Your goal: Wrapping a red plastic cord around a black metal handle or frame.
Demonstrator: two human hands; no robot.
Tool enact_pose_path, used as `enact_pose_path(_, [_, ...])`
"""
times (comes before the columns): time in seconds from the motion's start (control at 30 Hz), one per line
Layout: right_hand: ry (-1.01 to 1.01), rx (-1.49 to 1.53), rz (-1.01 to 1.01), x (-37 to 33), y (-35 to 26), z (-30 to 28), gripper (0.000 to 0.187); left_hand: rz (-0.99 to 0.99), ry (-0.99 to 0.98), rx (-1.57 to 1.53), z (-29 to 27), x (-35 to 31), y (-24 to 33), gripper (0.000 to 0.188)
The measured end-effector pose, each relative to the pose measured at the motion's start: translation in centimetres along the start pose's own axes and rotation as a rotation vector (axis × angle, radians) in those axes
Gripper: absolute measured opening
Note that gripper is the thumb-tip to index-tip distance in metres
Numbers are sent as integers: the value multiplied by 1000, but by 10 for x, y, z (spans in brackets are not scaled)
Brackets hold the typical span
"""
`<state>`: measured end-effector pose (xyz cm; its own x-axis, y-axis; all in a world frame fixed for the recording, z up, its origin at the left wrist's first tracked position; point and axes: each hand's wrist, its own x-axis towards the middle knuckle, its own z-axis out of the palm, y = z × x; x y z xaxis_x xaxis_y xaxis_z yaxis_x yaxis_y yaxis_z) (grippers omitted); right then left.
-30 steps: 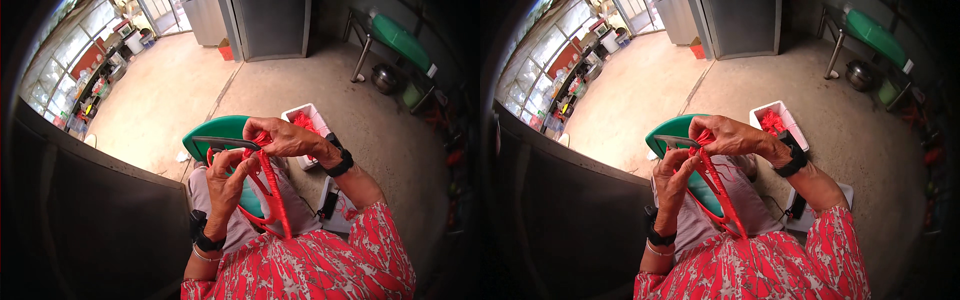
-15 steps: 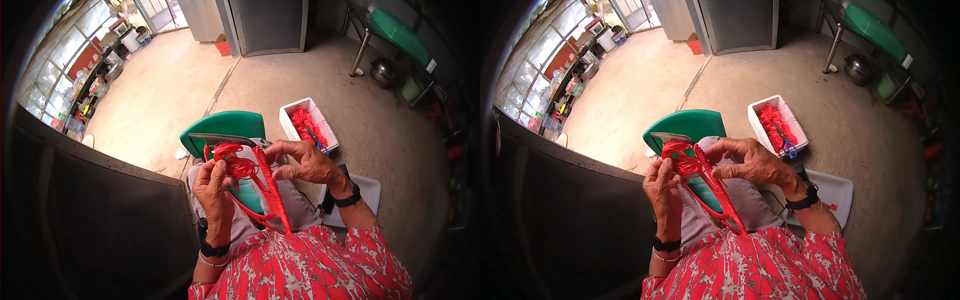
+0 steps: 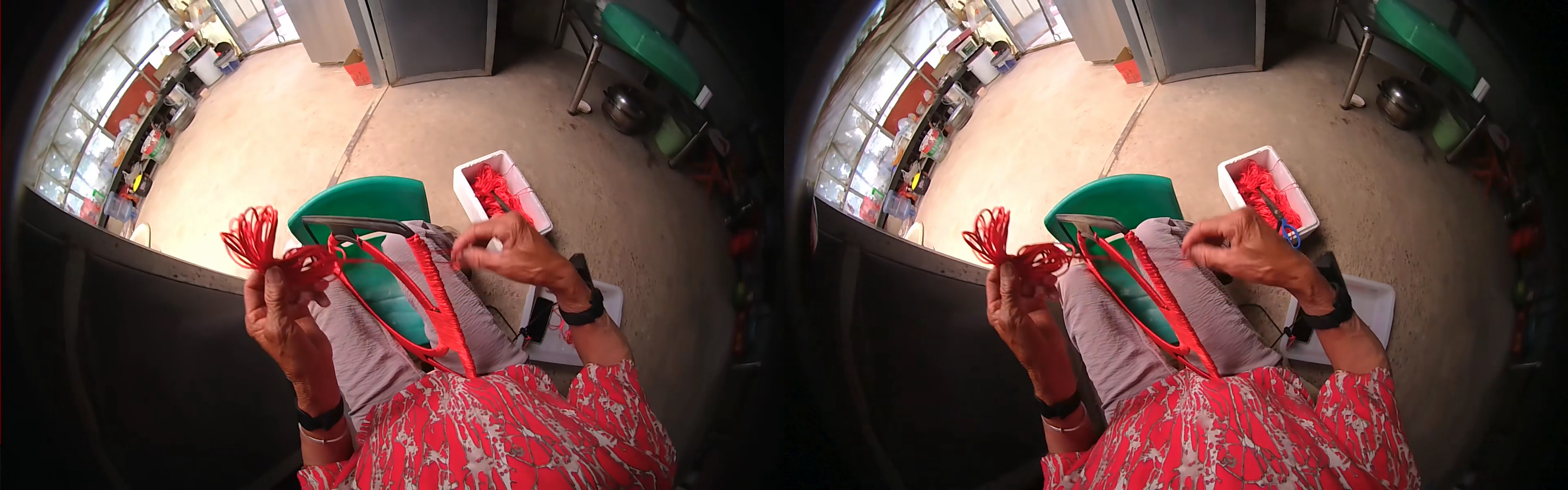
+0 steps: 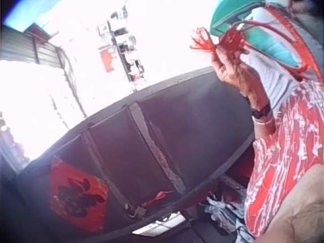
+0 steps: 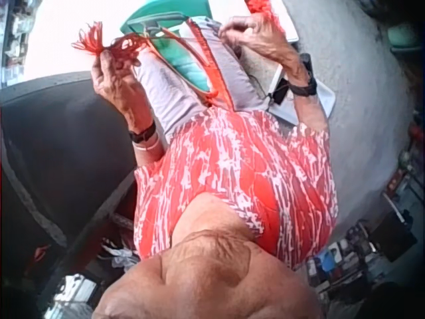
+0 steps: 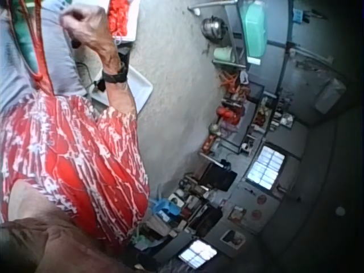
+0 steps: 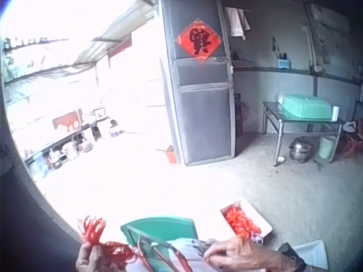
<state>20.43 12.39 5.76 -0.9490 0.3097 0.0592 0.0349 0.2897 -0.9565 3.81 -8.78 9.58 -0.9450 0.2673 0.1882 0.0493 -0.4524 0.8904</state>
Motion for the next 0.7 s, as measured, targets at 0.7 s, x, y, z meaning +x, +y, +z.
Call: enact_pose_path(0.7, [302, 463, -345, 78, -46, 24, 37, 407, -641, 621, 76, 31, -29, 13])
